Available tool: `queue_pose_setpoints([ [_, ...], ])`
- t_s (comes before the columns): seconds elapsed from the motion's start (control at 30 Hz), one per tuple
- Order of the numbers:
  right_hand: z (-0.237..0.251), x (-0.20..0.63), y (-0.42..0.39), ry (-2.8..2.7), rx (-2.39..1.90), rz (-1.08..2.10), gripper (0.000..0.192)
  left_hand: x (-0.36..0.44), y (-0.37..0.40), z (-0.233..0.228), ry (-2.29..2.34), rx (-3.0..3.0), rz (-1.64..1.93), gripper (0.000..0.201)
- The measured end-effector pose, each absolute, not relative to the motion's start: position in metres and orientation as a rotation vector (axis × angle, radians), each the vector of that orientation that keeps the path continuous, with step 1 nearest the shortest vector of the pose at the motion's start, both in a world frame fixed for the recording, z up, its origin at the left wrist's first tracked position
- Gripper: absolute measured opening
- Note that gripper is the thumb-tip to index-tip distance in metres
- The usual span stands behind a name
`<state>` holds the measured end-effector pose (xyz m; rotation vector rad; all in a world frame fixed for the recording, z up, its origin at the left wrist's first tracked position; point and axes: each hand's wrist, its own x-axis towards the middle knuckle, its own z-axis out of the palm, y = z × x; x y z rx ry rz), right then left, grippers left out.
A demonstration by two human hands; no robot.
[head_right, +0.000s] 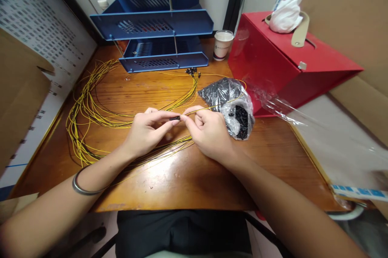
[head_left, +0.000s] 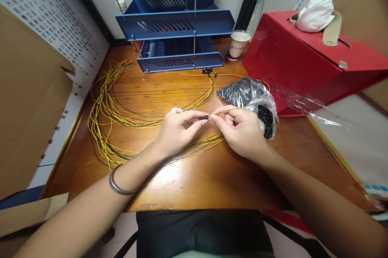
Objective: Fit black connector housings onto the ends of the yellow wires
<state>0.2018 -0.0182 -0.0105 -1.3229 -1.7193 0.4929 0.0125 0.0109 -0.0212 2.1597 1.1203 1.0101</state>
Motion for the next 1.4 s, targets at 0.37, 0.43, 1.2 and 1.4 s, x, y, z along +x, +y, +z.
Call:
queue_pose_setpoints([
  [0.37, -0.0144, 0.1989, -0.0217, -1.732, -1.432, 0.376, 0.049, 0.0123, 0.0115, -0.0263, 1.169, 2.261, 1.080, 0.014],
  [0.43, -0.0146, 0.1986, -0.0219, -1.735, -1.438, 0.358, 0.049, 0.0130, 0.0111, -0.0265, 1.171, 2.274, 1.084, 0.015],
  [1.2, -0.0139, 0.1948, -0.0212, -1.625, -1.457, 0.512, 0.029, 0.0164, 0.0087, -0.0232, 1.204, 2.136, 1.004, 0.015],
  [1.4, -0.0126, 0.1974, -0.0178, -1.560, -1.419, 0.622, 0.014, 0.0156, 0.0088, -0.0231, 1.203, 2.132, 0.995, 0.016],
])
